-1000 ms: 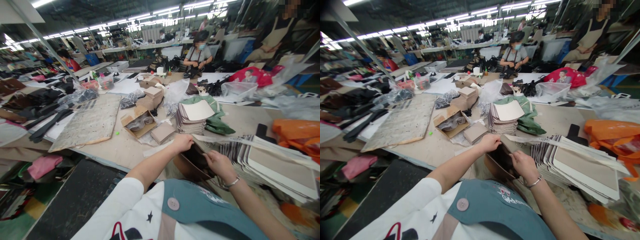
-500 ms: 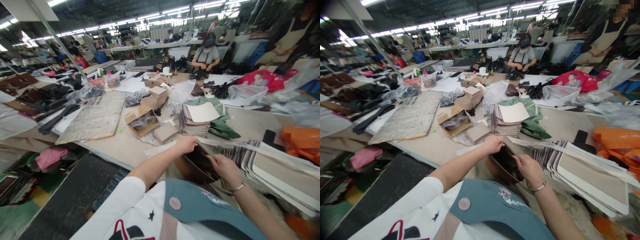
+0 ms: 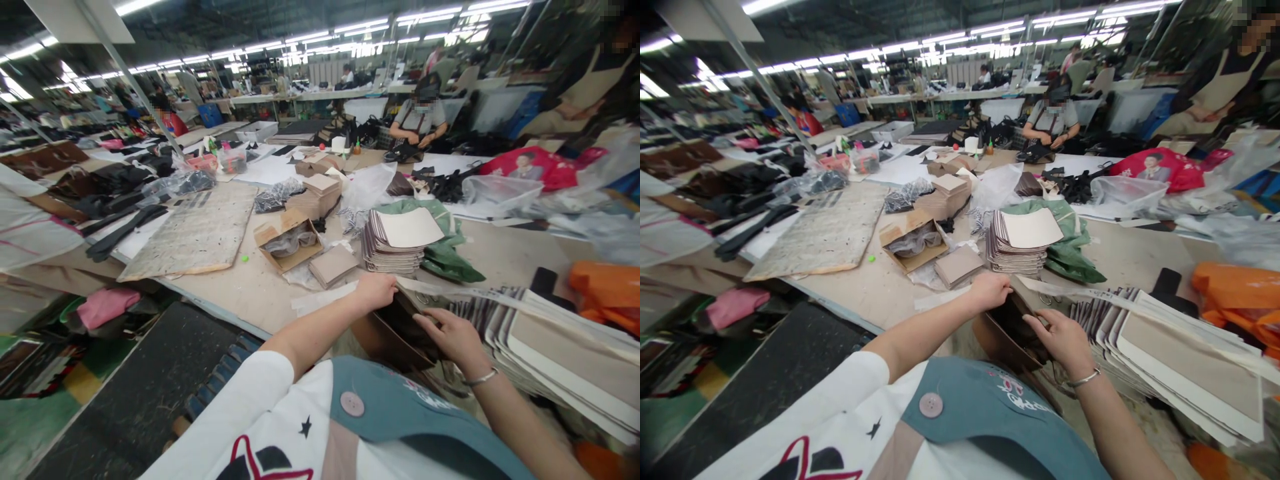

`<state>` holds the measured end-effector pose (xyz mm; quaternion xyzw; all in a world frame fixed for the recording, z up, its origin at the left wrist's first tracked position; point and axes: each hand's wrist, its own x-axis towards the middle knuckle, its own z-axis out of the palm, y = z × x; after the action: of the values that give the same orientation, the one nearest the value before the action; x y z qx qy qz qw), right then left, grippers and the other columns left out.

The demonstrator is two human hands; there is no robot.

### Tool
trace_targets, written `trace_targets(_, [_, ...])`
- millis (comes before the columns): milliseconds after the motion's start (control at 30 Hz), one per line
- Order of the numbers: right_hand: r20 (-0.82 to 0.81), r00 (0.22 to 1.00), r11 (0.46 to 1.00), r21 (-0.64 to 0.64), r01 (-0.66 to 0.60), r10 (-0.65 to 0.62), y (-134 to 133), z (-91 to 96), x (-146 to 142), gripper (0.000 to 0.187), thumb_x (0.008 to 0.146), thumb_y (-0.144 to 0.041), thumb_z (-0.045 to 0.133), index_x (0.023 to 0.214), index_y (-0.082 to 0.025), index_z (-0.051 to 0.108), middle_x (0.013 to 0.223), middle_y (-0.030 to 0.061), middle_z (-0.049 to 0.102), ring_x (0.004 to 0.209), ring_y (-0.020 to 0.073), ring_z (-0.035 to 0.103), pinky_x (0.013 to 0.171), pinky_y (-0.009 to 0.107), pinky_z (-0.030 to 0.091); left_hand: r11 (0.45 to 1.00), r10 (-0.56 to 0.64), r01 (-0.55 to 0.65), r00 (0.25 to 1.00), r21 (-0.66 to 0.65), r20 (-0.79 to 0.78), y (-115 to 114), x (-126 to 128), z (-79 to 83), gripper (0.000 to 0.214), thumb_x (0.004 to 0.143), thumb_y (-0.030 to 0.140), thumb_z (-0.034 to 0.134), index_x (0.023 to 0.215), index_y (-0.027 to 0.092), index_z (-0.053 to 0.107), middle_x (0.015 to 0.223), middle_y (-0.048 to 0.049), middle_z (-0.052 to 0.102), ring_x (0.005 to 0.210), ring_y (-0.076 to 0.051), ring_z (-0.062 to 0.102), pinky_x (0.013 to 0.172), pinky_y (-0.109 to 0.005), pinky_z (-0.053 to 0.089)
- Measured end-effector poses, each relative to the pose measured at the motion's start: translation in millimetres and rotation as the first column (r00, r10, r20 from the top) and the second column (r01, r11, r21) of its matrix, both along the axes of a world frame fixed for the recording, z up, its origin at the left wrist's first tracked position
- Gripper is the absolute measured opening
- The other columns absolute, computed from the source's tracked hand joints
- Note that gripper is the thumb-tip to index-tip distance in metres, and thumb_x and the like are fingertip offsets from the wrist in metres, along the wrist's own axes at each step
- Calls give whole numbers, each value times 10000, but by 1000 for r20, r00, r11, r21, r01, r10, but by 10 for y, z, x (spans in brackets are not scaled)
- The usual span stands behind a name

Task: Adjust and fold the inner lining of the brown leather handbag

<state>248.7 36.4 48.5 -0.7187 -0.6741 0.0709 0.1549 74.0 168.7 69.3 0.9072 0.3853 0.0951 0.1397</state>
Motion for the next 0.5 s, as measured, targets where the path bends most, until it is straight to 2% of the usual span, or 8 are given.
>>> trace_targets(167, [56, 998, 1000, -19, 11, -10, 195, 89, -92, 457, 861, -589, 441, 1001, -233, 689, 1043, 16, 678, 903, 182, 635, 754, 267, 459, 1000, 8, -9, 1000, 15, 15, -8, -18, -11, 222, 847, 343, 483, 839, 188, 641, 871, -65, 692, 848, -235, 647, 723, -335, 524])
trace_targets(300, [211, 977, 993, -115, -4, 28, 339, 110, -186, 410, 925, -453, 363, 863, -217, 692, 896, 38, 680, 808, 181, 629, 664, 277, 423, 1000, 27, -27, 1000, 0, 14, -8, -31, -18, 216, 844, 352, 491, 834, 195, 638, 880, -52, 691, 855, -227, 644, 733, -324, 519])
trace_targets(367, [264, 964, 992, -124, 10, 23, 365, 121, -206, 415, 931, -416, 343, 820, -203, 681, 866, 51, 667, 792, 184, 622, 639, 278, 404, 1000, 24, -23, 1000, -17, 10, 2, -37, -10, 223, 849, 361, 486, 843, 199, 638, 895, -48, 690, 862, -219, 641, 747, -321, 516])
trace_targets(433, [242, 970, 990, -136, 36, -2, 363, 147, -212, 427, 932, -430, 328, 833, -207, 679, 894, 53, 669, 816, 194, 624, 649, 284, 406, 1000, 21, -21, 1000, -21, 13, 6, -46, 9, 228, 851, 361, 481, 849, 196, 639, 912, -51, 691, 876, -216, 638, 762, -320, 513])
trace_targets(500, [152, 988, 983, -175, 51, -25, 347, 174, -217, 459, 933, -472, 301, 871, -227, 685, 925, 46, 678, 849, 206, 632, 683, 296, 422, 1000, 23, -23, 999, -21, 23, -5, -56, 26, 230, 848, 349, 478, 849, 190, 644, 925, -58, 694, 886, -218, 639, 767, -319, 510])
